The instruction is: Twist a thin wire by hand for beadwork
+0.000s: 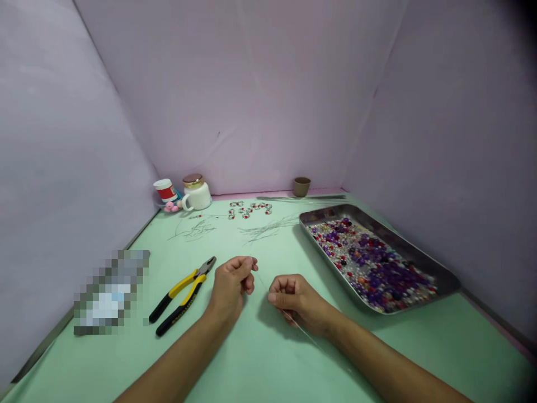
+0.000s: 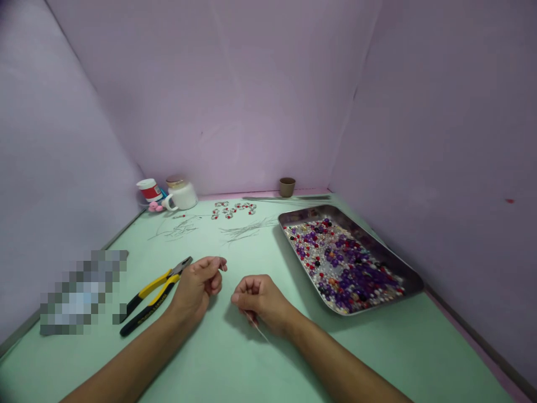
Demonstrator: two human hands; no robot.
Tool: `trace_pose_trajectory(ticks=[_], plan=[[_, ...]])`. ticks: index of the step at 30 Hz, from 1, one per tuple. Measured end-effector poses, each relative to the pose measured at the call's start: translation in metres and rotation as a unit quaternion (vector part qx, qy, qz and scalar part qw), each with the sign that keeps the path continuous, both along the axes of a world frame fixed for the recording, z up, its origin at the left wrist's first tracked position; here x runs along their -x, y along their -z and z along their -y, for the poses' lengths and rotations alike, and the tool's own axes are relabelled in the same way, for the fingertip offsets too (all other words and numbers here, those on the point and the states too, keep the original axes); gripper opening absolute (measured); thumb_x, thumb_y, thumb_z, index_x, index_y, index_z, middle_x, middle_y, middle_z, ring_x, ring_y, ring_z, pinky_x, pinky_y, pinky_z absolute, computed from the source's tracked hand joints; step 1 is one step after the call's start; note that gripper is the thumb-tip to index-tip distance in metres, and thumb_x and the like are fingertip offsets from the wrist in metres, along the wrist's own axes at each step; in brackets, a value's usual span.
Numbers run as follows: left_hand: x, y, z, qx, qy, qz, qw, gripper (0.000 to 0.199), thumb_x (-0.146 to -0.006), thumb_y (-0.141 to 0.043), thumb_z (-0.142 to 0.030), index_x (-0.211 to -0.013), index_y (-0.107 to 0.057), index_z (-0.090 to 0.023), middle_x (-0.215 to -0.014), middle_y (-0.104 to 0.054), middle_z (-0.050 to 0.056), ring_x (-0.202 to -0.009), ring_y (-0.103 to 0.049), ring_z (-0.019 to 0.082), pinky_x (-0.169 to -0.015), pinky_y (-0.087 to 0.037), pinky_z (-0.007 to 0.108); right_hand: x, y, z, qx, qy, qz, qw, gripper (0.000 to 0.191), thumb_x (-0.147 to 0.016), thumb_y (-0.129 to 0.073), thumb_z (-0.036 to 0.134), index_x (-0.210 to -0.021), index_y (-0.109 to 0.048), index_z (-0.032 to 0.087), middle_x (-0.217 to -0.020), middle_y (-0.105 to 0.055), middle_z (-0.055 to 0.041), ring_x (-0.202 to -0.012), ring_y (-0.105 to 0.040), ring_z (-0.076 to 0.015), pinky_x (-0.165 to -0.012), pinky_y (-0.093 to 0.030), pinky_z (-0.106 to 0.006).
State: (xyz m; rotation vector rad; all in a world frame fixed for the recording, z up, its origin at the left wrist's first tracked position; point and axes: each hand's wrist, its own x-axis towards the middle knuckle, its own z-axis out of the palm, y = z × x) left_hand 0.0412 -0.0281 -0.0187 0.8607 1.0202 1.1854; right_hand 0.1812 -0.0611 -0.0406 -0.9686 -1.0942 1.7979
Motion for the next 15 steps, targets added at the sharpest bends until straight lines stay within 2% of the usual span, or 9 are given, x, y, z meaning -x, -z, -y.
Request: trace_pose_trajectory(ticks=[5,9,15], plan=[[0.0072,0.0000,-0.0072,0.014,-0.011,-0.004,1.000,0.018,-0.059,-0.065,-0.026,-0.056,-0.054,-0.011,-0.053,-0.056,-0.001,-0.034,-0.041,0.004,-0.032,-0.026,0.017,0.0031,-0.0048,0.0014,-0.007,0.003,0.032,0.999,0.028,-0.057,-0.069,0.034,-0.061,-0.051,0.013,-0.040,-0.046,0.0074,-0.030,-0.037,-0.0038,-0.029,-0.032,-0.016],[0.0089,-0.0003,-0.0084,0.048,-0.024,0.002,0.999,0.015,-0.063,-0.059,-0.024,-0.058,-0.049,-0.014,-0.054,-0.058,0.000,-0.034,-0.043,0.005,-0.031,-0.026,0.016,0.0063,-0.0063,0.0017,-0.004,-0.001,0.063,0.998,0.030,-0.054,-0.071,0.035,-0.060,-0.050,0.014,-0.040,-0.048,0.0070,-0.031,-0.042,-0.0053,-0.032,-0.037,-0.018],[0.0066,-0.0026,-0.0048,0.096,-0.010,0.016,0.995,0.015,-0.066,-0.054,-0.025,-0.059,-0.044,-0.016,-0.043,-0.048,-0.006,-0.027,-0.032,0.002,-0.028,-0.016,0.014,0.0096,-0.0037,0.0033,-0.015,-0.025,0.089,0.996,0.027,-0.054,-0.069,0.031,-0.058,-0.050,0.013,-0.040,-0.049,0.0066,-0.031,-0.043,-0.0054,-0.031,-0.037,-0.018]])
